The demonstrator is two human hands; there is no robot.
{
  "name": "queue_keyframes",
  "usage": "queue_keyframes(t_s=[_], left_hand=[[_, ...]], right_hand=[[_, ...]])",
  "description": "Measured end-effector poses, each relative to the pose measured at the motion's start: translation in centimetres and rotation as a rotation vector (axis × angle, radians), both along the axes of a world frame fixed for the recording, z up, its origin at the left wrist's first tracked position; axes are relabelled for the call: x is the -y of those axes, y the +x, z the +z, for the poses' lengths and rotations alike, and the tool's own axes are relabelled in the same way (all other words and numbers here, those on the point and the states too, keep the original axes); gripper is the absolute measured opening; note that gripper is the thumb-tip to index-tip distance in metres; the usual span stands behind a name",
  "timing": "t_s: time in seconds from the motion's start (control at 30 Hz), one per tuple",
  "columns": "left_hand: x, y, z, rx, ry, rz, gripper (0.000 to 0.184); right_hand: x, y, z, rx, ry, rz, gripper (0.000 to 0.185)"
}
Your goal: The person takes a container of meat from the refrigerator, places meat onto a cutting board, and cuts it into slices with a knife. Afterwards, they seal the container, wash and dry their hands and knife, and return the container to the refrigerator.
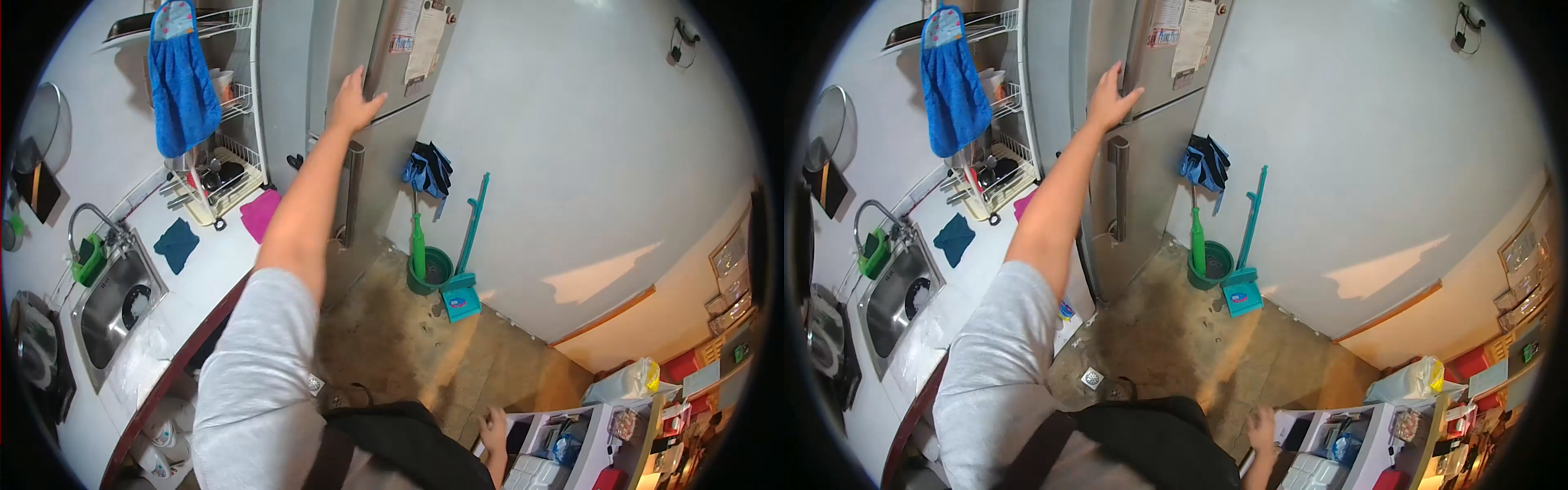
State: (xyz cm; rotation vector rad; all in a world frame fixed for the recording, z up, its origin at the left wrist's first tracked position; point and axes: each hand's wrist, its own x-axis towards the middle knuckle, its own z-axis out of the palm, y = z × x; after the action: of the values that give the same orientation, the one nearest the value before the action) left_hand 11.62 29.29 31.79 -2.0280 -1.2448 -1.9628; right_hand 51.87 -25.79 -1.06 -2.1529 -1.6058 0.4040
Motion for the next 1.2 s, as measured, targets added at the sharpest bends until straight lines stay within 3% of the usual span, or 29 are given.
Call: queue_keyframes(t_s=[0.03,0.07,0.1,0.13,0.23,0.3,0.33,0.37,0.4,0.47,0.5,0.53,0.57,0.6,0.67,0.73,0.8,0.87,0.97,1.0,1.03,1.1,1.13,1.17,1.2], left_hand=[[-0.1,1.4,1.1,0.001,0.002,-0.001,0.068],[0.2,2.9,2.1,0.160,-0.274,0.009,0.068],[-0.7,3.6,2.8,0.313,-0.541,0.025,0.068],[-1.8,3.3,1.7,0.266,-0.481,-0.007,0.068],[-1.5,4.1,-0.2,0.122,-0.322,-0.031,0.068],[1.8,7.0,-0.3,-0.015,-0.234,-0.020,0.086],[3.7,8.5,-0.3,-0.107,-0.383,-0.128,0.093],[4.0,11.0,-3.0,-0.182,-0.276,-0.115,0.097],[6.9,11.9,-3.4,-0.184,-0.193,-0.315,0.094],[9.4,13.8,-5.9,-0.405,-0.305,-0.857,0.076],[10.3,13.4,-6.3,-0.614,-0.607,-0.980,0.064],[9.4,13.0,-5.5,-0.802,-0.706,-1.195,0.051],[8.5,12.3,-6.7,-0.700,-0.821,-1.292,0.048],[7.7,11.6,-9.1,-0.584,-0.934,-1.387,0.045],[6.7,9.7,-13.6,-0.221,-0.805,-1.162,0.044],[6.2,7.1,-18.8,-0.005,-0.954,-0.790,0.041],[5.7,4.5,-23.1,0.180,-0.994,-0.302,0.042],[4.6,2.6,-23.7,0.305,-0.884,0.278,0.048],[1.7,1.9,-23.9,0.274,-0.821,0.354,0.062],[0.6,2.2,-24.9,0.158,-0.829,0.315,0.069],[0.5,3.5,-23.2,0.247,-0.766,0.209,0.070],[-1.5,3.2,-27.8,0.543,-0.611,-0.019,0.060],[-0.9,3.6,-26.7,0.502,-0.576,-0.017,0.053],[-1.3,3.7,-29.0,0.635,-0.707,-0.018,0.044],[-0.5,4.0,-26.6,0.530,-0.655,0.013,0.044]], right_hand=[[-5.0,-3.2,3.4,0.039,0.138,0.163,0.040],[-9.5,-6.2,7.0,-0.159,0.042,0.143,0.033],[-15.5,-9.7,10.2,-0.361,0.194,0.188,0.029],[-19.6,-11.6,12.7,-0.557,0.340,0.236,0.025],[-29.2,-11.8,15.4,-0.602,0.520,0.488,0.021],[-35.7,-11.6,19.1,-0.466,0.558,0.586,0.016],[-38.8,-11.4,20.1,-0.527,0.583,0.561,0.013],[-41.6,-10.8,21.0,-0.586,0.575,0.563,0.023],[-44.5,-10.6,22.8,-0.662,0.674,0.558,0.030],[-50.0,-9.0,24.7,-0.786,0.887,0.537,0.040],[-53.1,-7.8,25.5,-0.846,1.024,0.521,0.044],[-55.5,-5.1,24.8,-1.139,0.928,0.625,0.050],[-57.5,-0.8,22.4,-1.430,0.809,0.716,0.055],[-61.3,4.8,18.6,-0.935,0.837,0.321,0.069],[-60.4,7.5,17.3,-1.094,0.734,0.247,0.070],[-59.5,7.9,18.4,-1.189,0.711,0.330,0.071],[-58.7,6.8,20.6,-1.222,0.697,0.480,0.072],[-58.1,4.0,22.7,-1.258,0.674,0.672,0.073],[-57.4,-2.7,24.7,-1.320,0.558,0.960,0.076],[-57.7,-5.8,25.3,-1.335,0.499,1.052,0.077],[-57.8,-8.8,25.5,-1.343,0.439,1.143,0.078],[-59.2,-13.6,25.4,-1.338,0.397,1.335,0.077],[-59.5,-16.1,25.3,-1.305,0.406,1.296,0.073],[-58.9,-18.5,26.5,-1.370,0.210,1.166,0.075],[-59.3,-20.8,27.1,-1.346,0.185,1.204,0.079]])
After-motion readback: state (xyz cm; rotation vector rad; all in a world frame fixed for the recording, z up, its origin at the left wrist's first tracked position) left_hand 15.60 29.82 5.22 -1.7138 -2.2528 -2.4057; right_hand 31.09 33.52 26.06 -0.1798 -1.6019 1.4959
